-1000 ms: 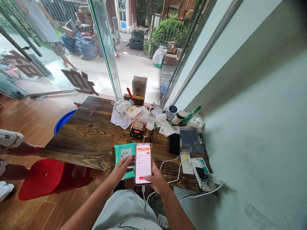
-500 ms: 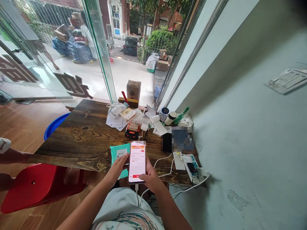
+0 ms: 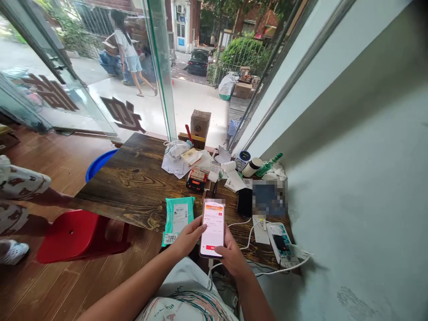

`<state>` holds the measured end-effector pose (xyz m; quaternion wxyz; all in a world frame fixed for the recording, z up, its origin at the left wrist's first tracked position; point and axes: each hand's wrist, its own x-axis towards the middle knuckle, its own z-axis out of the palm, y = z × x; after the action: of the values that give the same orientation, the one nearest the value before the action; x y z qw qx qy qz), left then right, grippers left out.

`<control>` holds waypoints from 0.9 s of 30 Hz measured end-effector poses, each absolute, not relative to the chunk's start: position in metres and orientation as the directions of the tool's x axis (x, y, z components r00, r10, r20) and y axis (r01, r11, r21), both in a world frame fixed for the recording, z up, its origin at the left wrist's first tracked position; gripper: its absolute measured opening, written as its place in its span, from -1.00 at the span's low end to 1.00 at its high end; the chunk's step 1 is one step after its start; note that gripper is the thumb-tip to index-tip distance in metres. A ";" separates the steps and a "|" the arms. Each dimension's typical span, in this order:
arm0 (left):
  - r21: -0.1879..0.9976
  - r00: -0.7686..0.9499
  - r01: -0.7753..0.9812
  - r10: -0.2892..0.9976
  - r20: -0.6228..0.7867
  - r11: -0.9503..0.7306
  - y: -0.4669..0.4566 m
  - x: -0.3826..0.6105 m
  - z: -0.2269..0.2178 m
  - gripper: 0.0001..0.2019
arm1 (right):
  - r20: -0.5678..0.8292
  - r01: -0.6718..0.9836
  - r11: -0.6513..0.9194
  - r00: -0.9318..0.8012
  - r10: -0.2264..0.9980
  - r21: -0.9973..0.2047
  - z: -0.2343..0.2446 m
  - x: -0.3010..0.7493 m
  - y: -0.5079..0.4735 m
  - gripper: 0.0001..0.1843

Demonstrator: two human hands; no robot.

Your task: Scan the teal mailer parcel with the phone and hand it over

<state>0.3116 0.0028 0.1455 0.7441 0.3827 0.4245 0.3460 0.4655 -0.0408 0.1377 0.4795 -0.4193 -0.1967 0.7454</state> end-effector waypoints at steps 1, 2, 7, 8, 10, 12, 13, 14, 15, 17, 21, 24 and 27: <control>0.863 0.430 -0.202 0.834 -0.347 0.463 0.001 0.313 0.143 -0.45 | -0.446 -0.541 -0.470 -0.186 0.876 -0.697 0.138 0.469 -0.043 0.00; 0.862 0.453 -0.208 0.827 -0.333 0.462 0.000 0.315 0.141 -0.47 | -0.456 -0.529 -0.481 -0.188 0.870 -0.699 0.139 0.471 -0.044 0.00; 0.865 0.486 -0.217 0.819 -0.306 0.452 -0.004 0.318 0.137 -0.49 | -0.499 -0.483 -0.520 -0.184 0.847 -0.705 0.145 0.478 -0.047 -0.01; 0.862 0.489 -0.225 0.817 -0.304 0.455 -0.004 0.318 0.138 -0.48 | -0.498 -0.480 -0.521 -0.186 0.847 -0.706 0.145 0.479 -0.048 -0.01; 0.853 0.497 -0.240 0.813 -0.302 0.463 -0.005 0.318 0.138 -0.45 | -0.490 -0.479 -0.520 -0.198 0.849 -0.707 0.144 0.478 -0.048 0.00; 0.851 0.494 -0.247 0.816 -0.301 0.463 -0.006 0.317 0.138 -0.42 | -0.481 -0.483 -0.516 -0.206 0.852 -0.707 0.143 0.477 -0.048 0.03; 0.851 0.491 -0.248 0.817 -0.302 0.463 -0.007 0.316 0.138 -0.41 | -0.478 -0.483 -0.514 -0.208 0.854 -0.709 0.142 0.476 -0.049 0.04; 0.850 0.489 -0.249 0.818 -0.304 0.465 -0.007 0.316 0.137 -0.41 | -0.475 -0.482 -0.512 -0.207 0.855 -0.711 0.142 0.476 -0.049 0.06; 0.849 0.488 -0.250 0.818 -0.305 0.466 -0.008 0.315 0.137 -0.41 | -0.473 -0.480 -0.510 -0.208 0.856 -0.714 0.142 0.475 -0.049 0.07; 0.851 0.488 -0.249 0.819 -0.301 0.462 -0.008 0.314 0.136 -0.41 | -0.466 -0.475 -0.509 -0.216 0.858 -0.718 0.141 0.475 -0.049 0.09; 0.862 0.465 -0.237 0.831 -0.304 0.448 -0.006 0.310 0.140 -0.42 | -0.416 -0.502 -0.480 -0.242 0.876 -0.719 0.135 0.472 -0.050 0.07; 0.874 0.415 -0.200 0.846 -0.334 0.444 -0.004 0.308 0.145 -0.42 | -0.361 -0.525 -0.432 -0.239 0.902 -0.733 0.129 0.468 -0.050 0.05; 0.864 0.343 -0.156 0.847 -0.407 0.479 -0.001 0.305 0.149 -0.40 | -0.334 -0.525 -0.401 -0.222 0.916 -0.751 0.128 0.462 -0.050 0.03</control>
<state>0.3055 -0.0008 0.1495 0.7276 0.3768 0.4581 0.3446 0.4615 -0.0496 0.1283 0.4865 -0.3903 -0.2507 0.7404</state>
